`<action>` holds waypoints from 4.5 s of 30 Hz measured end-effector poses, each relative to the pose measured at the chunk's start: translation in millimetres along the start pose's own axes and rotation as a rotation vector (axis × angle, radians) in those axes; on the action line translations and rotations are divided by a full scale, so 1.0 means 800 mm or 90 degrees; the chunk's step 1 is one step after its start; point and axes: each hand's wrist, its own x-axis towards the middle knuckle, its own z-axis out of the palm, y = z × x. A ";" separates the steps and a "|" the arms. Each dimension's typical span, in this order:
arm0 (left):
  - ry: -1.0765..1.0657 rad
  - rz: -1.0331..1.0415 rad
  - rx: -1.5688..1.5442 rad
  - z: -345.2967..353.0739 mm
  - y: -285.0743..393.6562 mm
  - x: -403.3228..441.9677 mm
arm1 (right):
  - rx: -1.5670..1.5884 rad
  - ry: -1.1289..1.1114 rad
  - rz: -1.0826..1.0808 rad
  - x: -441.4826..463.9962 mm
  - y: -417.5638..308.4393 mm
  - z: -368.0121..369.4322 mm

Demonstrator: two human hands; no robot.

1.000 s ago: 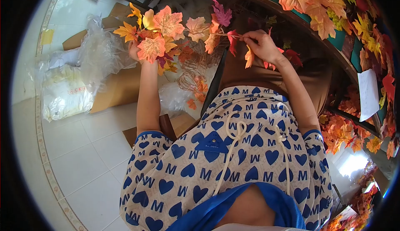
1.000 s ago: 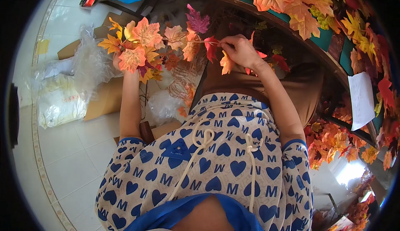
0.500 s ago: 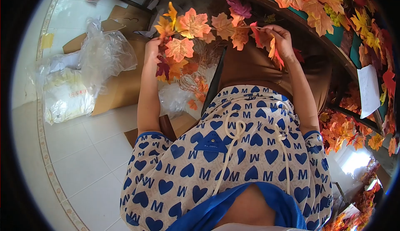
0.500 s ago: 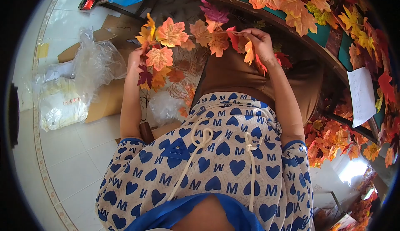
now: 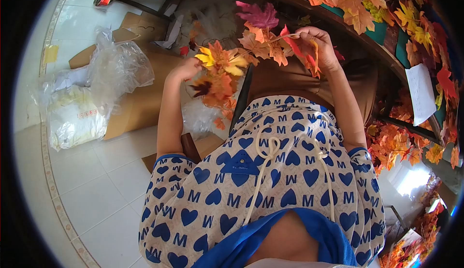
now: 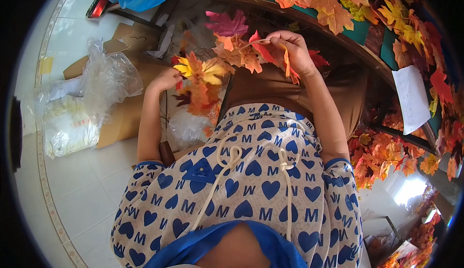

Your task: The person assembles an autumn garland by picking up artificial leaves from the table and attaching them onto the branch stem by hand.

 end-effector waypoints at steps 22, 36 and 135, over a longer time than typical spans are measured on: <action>0.147 0.513 -0.526 0.023 0.219 -0.047 | -0.077 0.029 -0.003 -0.023 -0.032 0.015; -0.172 0.394 -0.679 -0.003 0.198 -0.051 | -0.455 -0.049 -0.026 -0.028 -0.039 0.001; 0.096 0.482 -1.008 0.015 0.272 -0.138 | -0.830 0.146 -0.612 -0.130 -0.060 0.098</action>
